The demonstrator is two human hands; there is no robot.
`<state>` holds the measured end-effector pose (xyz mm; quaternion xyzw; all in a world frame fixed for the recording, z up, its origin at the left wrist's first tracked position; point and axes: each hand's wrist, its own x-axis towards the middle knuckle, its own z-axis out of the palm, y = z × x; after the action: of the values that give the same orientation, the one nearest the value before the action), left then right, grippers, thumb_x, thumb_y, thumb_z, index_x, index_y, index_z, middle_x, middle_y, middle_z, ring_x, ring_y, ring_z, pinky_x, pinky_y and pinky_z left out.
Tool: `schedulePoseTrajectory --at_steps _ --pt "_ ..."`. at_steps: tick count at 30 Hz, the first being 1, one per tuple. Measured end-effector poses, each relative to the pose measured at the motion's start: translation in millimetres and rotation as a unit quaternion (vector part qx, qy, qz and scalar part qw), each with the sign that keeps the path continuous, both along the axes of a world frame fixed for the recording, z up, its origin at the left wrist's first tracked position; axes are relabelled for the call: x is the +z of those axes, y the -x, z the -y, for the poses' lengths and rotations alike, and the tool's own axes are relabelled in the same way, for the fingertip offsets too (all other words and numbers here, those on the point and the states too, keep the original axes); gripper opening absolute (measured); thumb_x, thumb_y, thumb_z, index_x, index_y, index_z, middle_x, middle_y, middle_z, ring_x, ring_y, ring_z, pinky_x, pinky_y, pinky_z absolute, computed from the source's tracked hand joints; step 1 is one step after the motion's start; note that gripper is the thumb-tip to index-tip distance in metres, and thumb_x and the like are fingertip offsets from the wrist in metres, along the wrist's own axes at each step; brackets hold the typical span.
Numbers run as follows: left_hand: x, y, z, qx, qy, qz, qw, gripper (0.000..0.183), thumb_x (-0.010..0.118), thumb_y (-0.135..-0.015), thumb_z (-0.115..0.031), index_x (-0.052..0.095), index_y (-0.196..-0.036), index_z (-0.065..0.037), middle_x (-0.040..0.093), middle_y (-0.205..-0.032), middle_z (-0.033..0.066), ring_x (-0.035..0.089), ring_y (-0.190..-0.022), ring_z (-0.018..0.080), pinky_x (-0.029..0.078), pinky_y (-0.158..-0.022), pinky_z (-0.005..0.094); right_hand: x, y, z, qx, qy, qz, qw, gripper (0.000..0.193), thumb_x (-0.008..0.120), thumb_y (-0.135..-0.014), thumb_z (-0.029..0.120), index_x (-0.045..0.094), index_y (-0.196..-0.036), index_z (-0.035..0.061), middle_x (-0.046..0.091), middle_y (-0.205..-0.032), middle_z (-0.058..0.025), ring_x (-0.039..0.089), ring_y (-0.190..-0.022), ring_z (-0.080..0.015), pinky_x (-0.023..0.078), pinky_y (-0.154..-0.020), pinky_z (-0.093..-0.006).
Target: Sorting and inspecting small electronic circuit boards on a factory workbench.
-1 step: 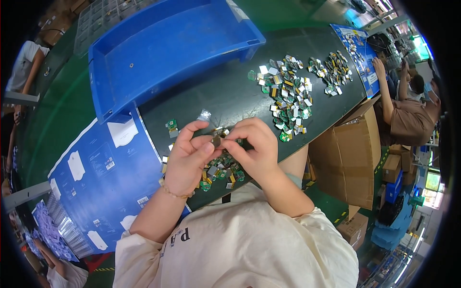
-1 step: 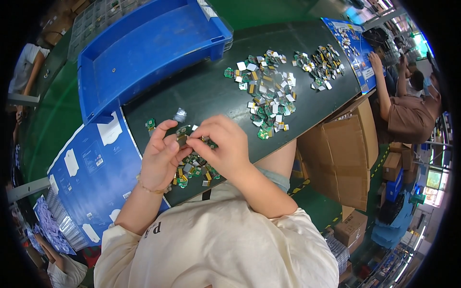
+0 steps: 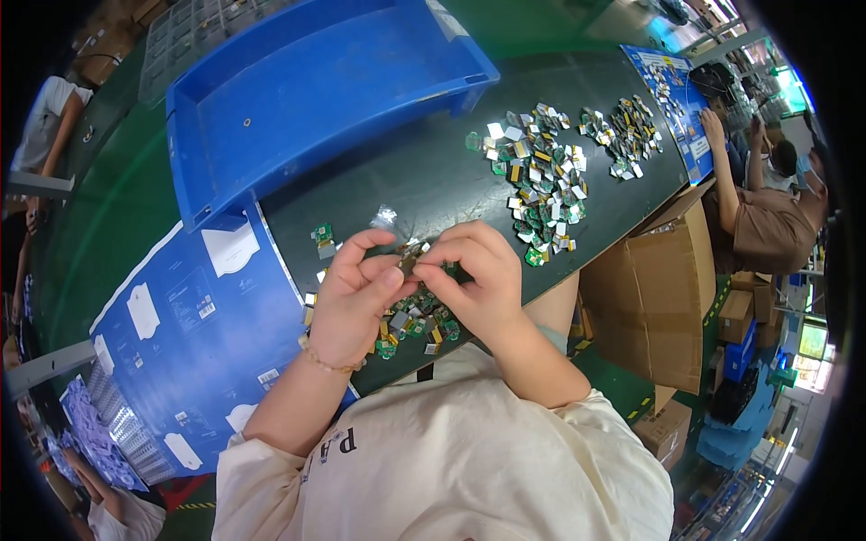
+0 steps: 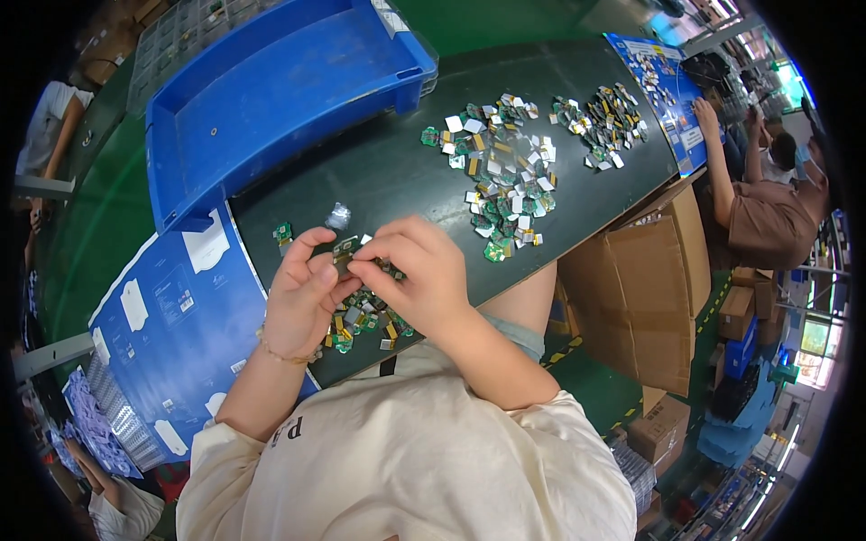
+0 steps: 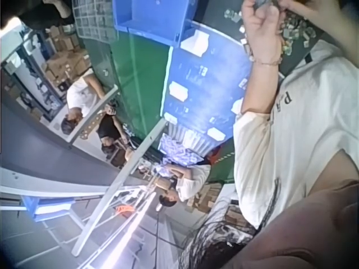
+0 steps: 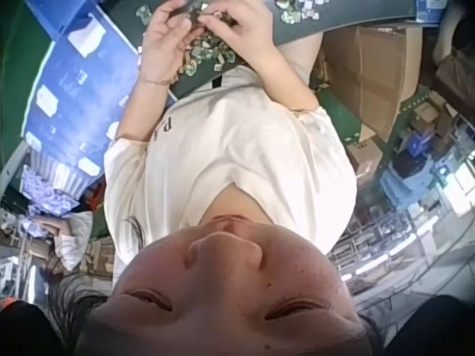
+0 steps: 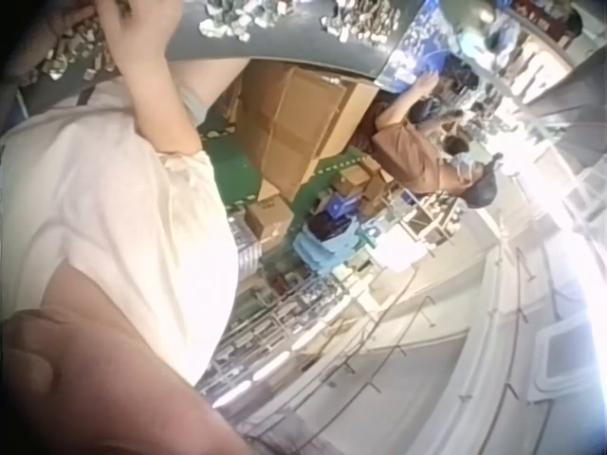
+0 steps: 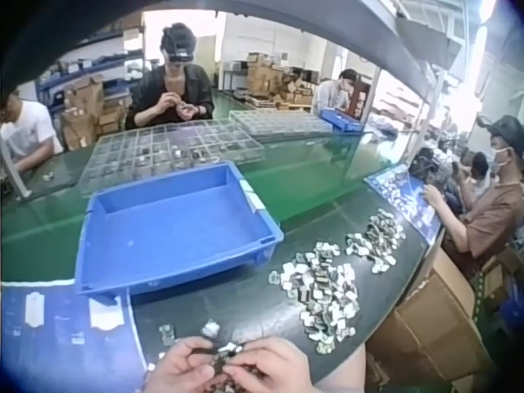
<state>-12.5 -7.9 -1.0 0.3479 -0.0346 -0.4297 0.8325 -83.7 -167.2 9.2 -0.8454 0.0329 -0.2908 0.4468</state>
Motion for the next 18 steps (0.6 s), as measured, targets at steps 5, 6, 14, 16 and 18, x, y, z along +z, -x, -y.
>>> schedulePoseTrajectory --at_steps 5,6,14,16,18 --pt "-2.7 0.4 -2.3 0.005 -0.087 0.063 0.994 0.027 0.06 -0.09 0.0 0.057 -0.117 0.003 0.067 -0.107 0.0102 0.064 -0.097 0.0151 0.052 -0.086 0.0278 3.1 -2.7 1.3 -0.008 0.03 -0.015 0.999 0.017 0.078 -0.067 0.006 0.067 -0.08 0.0069 0.065 -0.083 -0.0063 0.062 -0.076 -0.0222 0.048 -0.068 -0.0309" --pt "-1.0 1.1 -2.1 0.011 -0.103 0.077 0.992 0.026 0.061 -0.089 0.0 0.06 -0.114 0.003 0.067 -0.106 0.01 0.064 -0.096 0.0142 0.052 -0.085 0.0268 4.3 -2.2 2.2 -0.009 0.037 -0.021 0.999 0.017 0.078 -0.067 0.007 0.068 -0.08 0.0073 0.065 -0.084 -0.0059 0.063 -0.077 -0.0224 0.049 -0.068 -0.0315" --pt "-3.4 3.6 -2.7 0.02 -0.135 0.114 0.984 0.024 0.063 -0.088 0.001 0.063 -0.113 0.004 0.068 -0.106 0.0105 0.064 -0.095 0.0136 0.052 -0.085 0.0253 4.0 -1.0 5.2 -0.011 0.061 -0.025 0.998 0.015 0.078 -0.068 0.009 0.068 -0.079 0.0081 0.068 -0.083 -0.0056 0.064 -0.077 -0.0225 0.048 -0.069 -0.0323" --pt "-3.2 3.7 -2.9 0.02 -0.132 0.122 0.983 0.024 0.062 -0.089 0.0 0.062 -0.113 0.004 0.068 -0.107 0.0107 0.064 -0.096 0.0138 0.052 -0.086 0.0253 3.7 -1.1 4.5 -0.009 0.064 -0.029 0.997 0.015 0.078 -0.068 0.009 0.068 -0.079 0.0082 0.068 -0.083 -0.0055 0.064 -0.077 -0.0226 0.048 -0.069 -0.0323" --pt "-4.3 3.4 -3.3 0.018 -0.138 0.123 0.983 0.025 0.062 -0.089 0.0 0.062 -0.113 0.004 0.068 -0.107 0.0107 0.064 -0.096 0.0139 0.051 -0.086 0.0253 5.6 -1.7 3.4 -0.022 0.077 -0.017 0.997 0.015 0.078 -0.068 0.008 0.067 -0.079 0.0086 0.067 -0.082 -0.0048 0.063 -0.076 -0.0224 0.048 -0.068 -0.0322"
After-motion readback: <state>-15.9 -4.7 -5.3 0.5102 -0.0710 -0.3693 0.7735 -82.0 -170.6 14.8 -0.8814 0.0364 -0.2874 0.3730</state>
